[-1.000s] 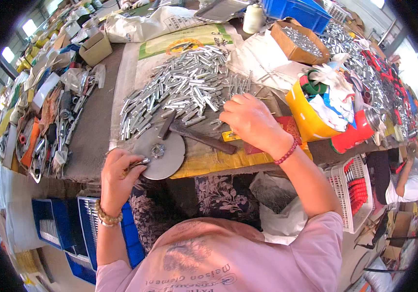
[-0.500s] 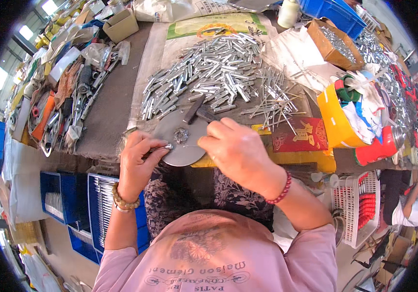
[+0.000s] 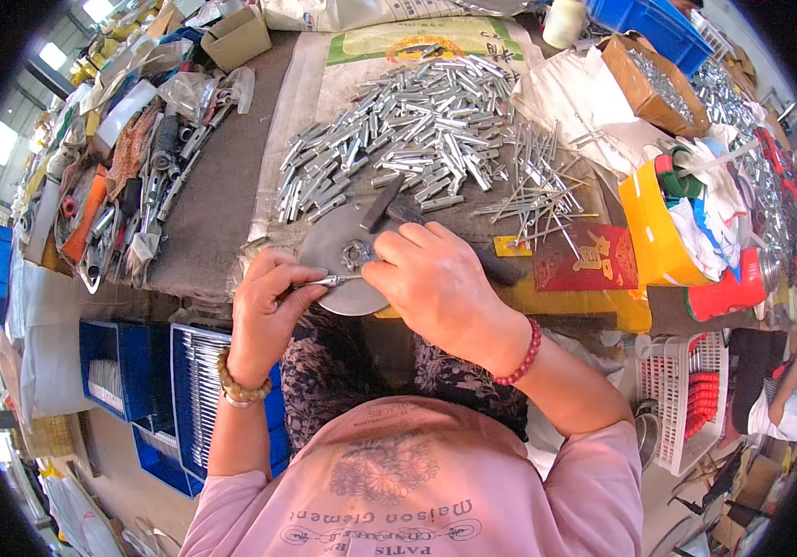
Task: The person is assembling or inspecting small metal parts at a workbench using a hammer and a circular metal plate.
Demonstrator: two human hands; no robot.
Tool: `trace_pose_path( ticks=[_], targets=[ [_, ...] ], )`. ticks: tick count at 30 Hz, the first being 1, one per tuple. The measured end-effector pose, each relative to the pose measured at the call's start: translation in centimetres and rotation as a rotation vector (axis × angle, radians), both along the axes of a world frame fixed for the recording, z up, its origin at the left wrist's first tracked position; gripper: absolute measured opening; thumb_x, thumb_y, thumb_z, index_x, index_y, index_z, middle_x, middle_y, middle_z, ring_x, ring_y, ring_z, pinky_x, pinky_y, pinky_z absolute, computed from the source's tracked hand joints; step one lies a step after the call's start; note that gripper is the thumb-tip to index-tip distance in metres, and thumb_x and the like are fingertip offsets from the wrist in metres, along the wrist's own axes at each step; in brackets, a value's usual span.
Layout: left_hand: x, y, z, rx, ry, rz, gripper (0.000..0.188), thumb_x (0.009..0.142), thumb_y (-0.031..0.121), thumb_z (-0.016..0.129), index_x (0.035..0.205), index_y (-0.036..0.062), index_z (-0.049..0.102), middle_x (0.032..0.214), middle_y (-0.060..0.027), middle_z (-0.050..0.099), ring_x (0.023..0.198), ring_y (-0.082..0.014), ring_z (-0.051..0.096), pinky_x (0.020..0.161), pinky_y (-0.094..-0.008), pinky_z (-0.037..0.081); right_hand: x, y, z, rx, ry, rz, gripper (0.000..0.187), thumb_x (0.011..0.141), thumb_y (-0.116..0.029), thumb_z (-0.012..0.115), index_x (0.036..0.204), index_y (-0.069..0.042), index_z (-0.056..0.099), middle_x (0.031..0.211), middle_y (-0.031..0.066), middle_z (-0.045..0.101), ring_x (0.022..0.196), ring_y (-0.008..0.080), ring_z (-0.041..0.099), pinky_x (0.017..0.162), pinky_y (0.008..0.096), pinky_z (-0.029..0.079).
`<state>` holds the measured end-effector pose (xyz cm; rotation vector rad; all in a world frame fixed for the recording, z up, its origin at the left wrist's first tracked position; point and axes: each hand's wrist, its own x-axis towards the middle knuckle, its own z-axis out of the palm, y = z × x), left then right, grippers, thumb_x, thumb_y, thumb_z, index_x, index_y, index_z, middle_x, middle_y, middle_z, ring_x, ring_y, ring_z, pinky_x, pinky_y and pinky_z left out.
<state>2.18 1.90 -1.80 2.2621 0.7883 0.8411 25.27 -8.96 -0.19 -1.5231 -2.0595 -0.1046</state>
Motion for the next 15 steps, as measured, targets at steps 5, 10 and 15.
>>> trace_pose_path(
  ticks=[5,10,15],
  targets=[
    [-0.05,0.1,-0.35,-0.03,-0.028,-0.005,0.019,0.079,0.003,0.087,0.097,0.0025,0.08,0.092,-0.0081,0.067,0.086,-0.0259,0.066,0.075,-0.036,0.052,0.34,0.17,0.36,-0.025,-0.1,0.068,0.005,0.085,-0.015,0.066,0.086,-0.011,0.068,0.09,0.0049,0.057,0.091,0.0242,0.06,0.082,0.0382,0.049],
    [-0.1,0.18,-0.73,-0.028,-0.053,-0.014,0.019,0.08,0.002,0.087,0.098,0.0022,0.08,0.091,-0.0076,0.066,0.085,-0.0245,0.065,0.074,-0.0344,0.052,0.22,0.19,0.47,-0.014,-0.142,0.081,0.006,0.084,-0.015,0.066,0.088,-0.011,0.067,0.091,0.0041,0.058,0.092,0.0232,0.061,0.082,0.0371,0.05],
    [-0.03,0.17,-0.62,-0.068,-0.058,-0.016,0.019,0.08,0.0,0.087,0.098,0.0023,0.081,0.091,-0.0071,0.066,0.084,-0.023,0.065,0.074,-0.0337,0.052,0.19,0.28,0.39,-0.012,-0.145,0.089,0.006,0.084,-0.016,0.067,0.087,-0.011,0.067,0.092,0.0039,0.059,0.092,0.0231,0.061,0.082,0.0372,0.051]
  ],
)
